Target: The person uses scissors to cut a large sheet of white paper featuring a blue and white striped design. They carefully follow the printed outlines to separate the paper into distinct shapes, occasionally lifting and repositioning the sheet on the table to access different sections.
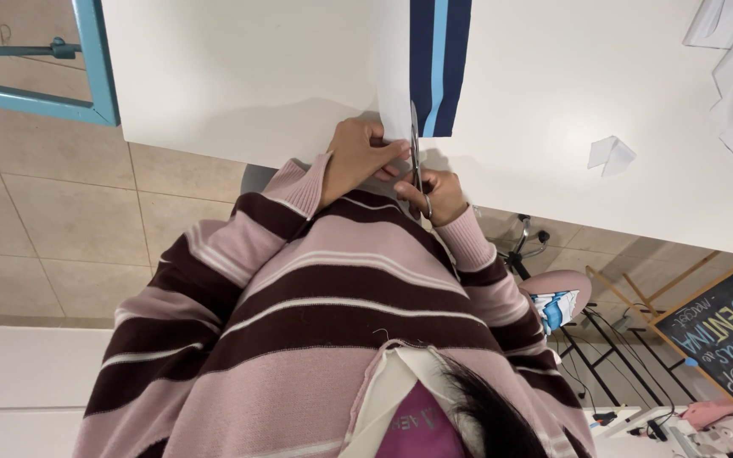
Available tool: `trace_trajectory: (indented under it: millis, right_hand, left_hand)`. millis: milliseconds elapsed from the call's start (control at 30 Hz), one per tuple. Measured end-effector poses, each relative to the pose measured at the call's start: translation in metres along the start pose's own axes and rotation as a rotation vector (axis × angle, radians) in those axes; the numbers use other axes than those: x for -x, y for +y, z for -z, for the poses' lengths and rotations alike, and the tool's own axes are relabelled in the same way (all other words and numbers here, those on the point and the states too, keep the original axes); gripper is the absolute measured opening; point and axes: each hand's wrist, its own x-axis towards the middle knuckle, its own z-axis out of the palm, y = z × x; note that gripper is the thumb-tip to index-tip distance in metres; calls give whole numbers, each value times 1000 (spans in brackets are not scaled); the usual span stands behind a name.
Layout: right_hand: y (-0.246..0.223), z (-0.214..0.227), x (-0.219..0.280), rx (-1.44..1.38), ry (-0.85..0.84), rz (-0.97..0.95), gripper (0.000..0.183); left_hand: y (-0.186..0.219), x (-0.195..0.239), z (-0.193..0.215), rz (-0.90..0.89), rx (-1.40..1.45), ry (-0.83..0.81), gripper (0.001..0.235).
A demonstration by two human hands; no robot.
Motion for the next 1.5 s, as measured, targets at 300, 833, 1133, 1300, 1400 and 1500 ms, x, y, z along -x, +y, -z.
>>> trace_trajectory:
  millis: [300,833,1133,1300,1400,1500]
  right_hand:
    - [-13,1,-1,-9,25,-63,36]
    - [-27,10,-8,-60,-11,-3,34]
    - [-28,9,-6,0,31,-88,34]
    - [-29,15,-8,-31,-24,-60,38]
    - [-38,19,-13,-83,-34,-29,38]
    - [-41,22,-17,-60,-45,-19,38]
  left_hand:
    - [-5,-2,1,-24,-23,-2,28]
    - [-20,-9,2,-93,-207,41,40]
    - [-34,-18,0,-93,-292,58,50]
    - [-15,-7,0,-62,-175,51,39]
    - [-12,-5,1,-57,-50,-27,32]
    - [-19,-8,0,-58,4,-40,34]
